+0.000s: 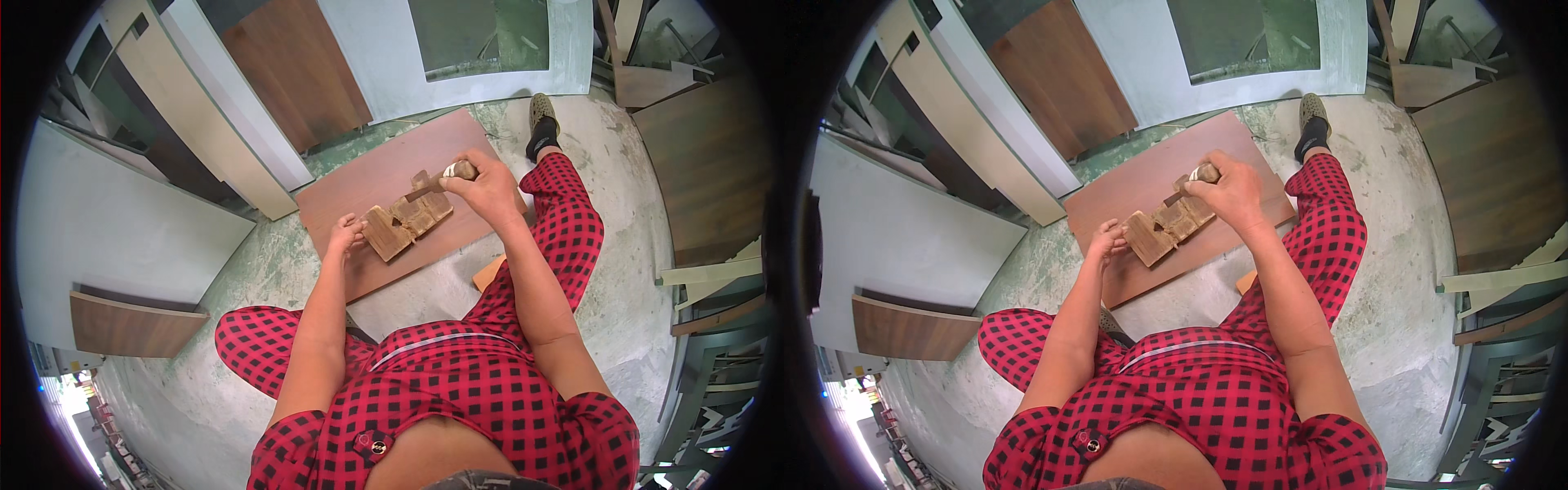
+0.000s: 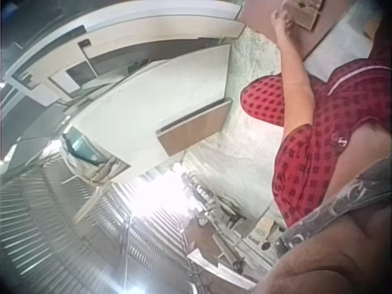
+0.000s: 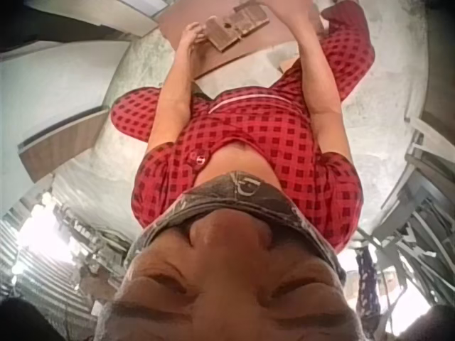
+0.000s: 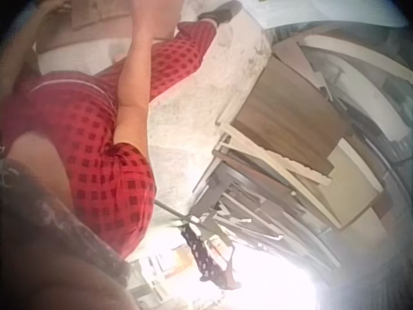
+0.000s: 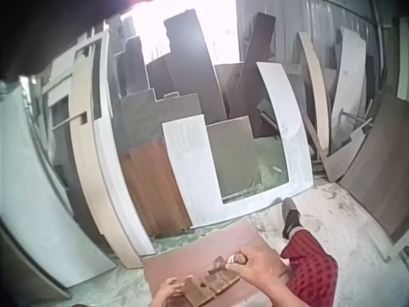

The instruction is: Chiseling and smoothing wood pieces using hand tools in a furniture workshop.

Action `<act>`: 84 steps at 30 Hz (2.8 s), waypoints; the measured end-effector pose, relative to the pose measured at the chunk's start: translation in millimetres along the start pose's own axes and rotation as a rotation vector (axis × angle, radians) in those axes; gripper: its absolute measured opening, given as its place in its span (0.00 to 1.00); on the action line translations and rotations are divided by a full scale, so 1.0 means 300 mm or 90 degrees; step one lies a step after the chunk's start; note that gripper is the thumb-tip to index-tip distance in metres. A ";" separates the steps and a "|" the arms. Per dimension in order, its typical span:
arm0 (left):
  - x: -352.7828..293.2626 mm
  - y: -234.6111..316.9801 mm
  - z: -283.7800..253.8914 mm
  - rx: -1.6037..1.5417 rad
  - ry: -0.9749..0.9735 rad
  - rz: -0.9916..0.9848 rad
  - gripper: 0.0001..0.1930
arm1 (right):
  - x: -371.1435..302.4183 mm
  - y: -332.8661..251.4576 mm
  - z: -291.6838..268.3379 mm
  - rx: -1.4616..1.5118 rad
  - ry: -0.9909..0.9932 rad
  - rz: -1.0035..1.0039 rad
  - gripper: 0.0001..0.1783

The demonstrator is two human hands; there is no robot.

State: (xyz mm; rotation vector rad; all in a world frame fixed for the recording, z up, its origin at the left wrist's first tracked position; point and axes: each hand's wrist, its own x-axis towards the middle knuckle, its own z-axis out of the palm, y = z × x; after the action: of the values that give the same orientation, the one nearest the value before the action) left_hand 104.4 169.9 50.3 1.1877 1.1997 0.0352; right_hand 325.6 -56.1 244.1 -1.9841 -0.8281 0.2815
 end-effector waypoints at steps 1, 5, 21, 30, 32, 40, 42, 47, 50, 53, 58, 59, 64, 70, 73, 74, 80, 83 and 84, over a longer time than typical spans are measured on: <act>0.002 0.008 0.009 0.000 0.000 -0.001 0.38 | 0.000 -0.004 0.014 0.000 -0.001 0.000 0.16; -0.010 0.086 0.058 0.201 0.036 0.153 0.37 | -0.003 -0.026 0.082 -0.088 -0.029 -0.073 0.15; -0.238 0.296 0.315 0.247 -0.088 0.460 0.17 | -0.017 0.266 0.215 -0.014 -0.055 0.158 0.36; -0.220 0.336 0.340 0.321 -0.048 0.444 0.16 | -0.195 0.607 0.047 -0.477 0.055 0.778 0.60; -0.231 0.347 0.363 0.321 -0.053 0.448 0.16 | -0.220 0.686 0.026 -0.380 0.035 0.850 0.61; -0.210 0.306 0.327 0.315 -0.021 0.470 0.16 | -0.256 0.793 0.071 -0.273 -0.060 0.873 0.70; -0.230 0.299 0.315 0.302 -0.019 0.451 0.16 | -0.259 0.777 0.103 -0.319 -0.062 0.872 0.71; -0.224 0.296 0.326 0.239 -0.065 0.463 0.16 | -0.262 0.850 0.080 -0.253 0.076 0.925 0.62; -0.211 0.289 0.323 0.267 -0.030 0.490 0.12 | -0.216 0.785 0.069 -0.070 0.068 0.937 0.59; -0.206 0.284 0.310 0.261 -0.021 0.468 0.12 | -0.199 0.588 0.109 -0.012 0.050 0.890 0.60; -0.174 0.279 0.299 0.222 -0.020 0.472 0.15 | -0.195 0.613 0.174 -0.194 -0.058 0.598 0.66; -0.167 0.278 0.291 0.206 -0.024 0.485 0.15 | -0.189 0.624 0.184 -0.237 -0.142 0.536 0.65; -0.153 0.257 0.207 0.168 -0.008 0.429 0.13 | -0.203 0.530 0.292 -0.430 -0.230 0.297 0.49; -0.118 0.207 0.130 0.208 0.020 0.456 0.15 | -0.158 0.510 0.343 -0.431 -0.273 0.239 0.53; -0.101 0.195 0.106 0.160 0.033 0.471 0.15 | -0.163 0.534 0.350 -0.415 -0.230 0.243 0.59; -0.099 0.197 0.100 0.128 0.043 0.482 0.15 | -0.179 0.541 0.349 -0.416 -0.230 0.241 0.59; -0.062 0.197 0.040 0.196 0.130 0.495 0.16 | -0.249 0.456 0.304 -0.438 -0.374 0.427 0.73; -0.063 0.221 0.035 0.139 0.107 0.476 0.16 | -0.250 0.505 0.298 -0.425 -0.378 0.406 0.72; -0.068 0.231 0.032 0.138 0.109 0.478 0.16 | -0.248 0.516 0.305 -0.417 -0.376 0.421 0.70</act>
State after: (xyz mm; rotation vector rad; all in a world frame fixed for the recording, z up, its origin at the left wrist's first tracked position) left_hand 139.9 182.6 112.8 1.8015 0.8533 0.5911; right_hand 292.0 -94.4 56.1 -2.8245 -0.6238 1.1407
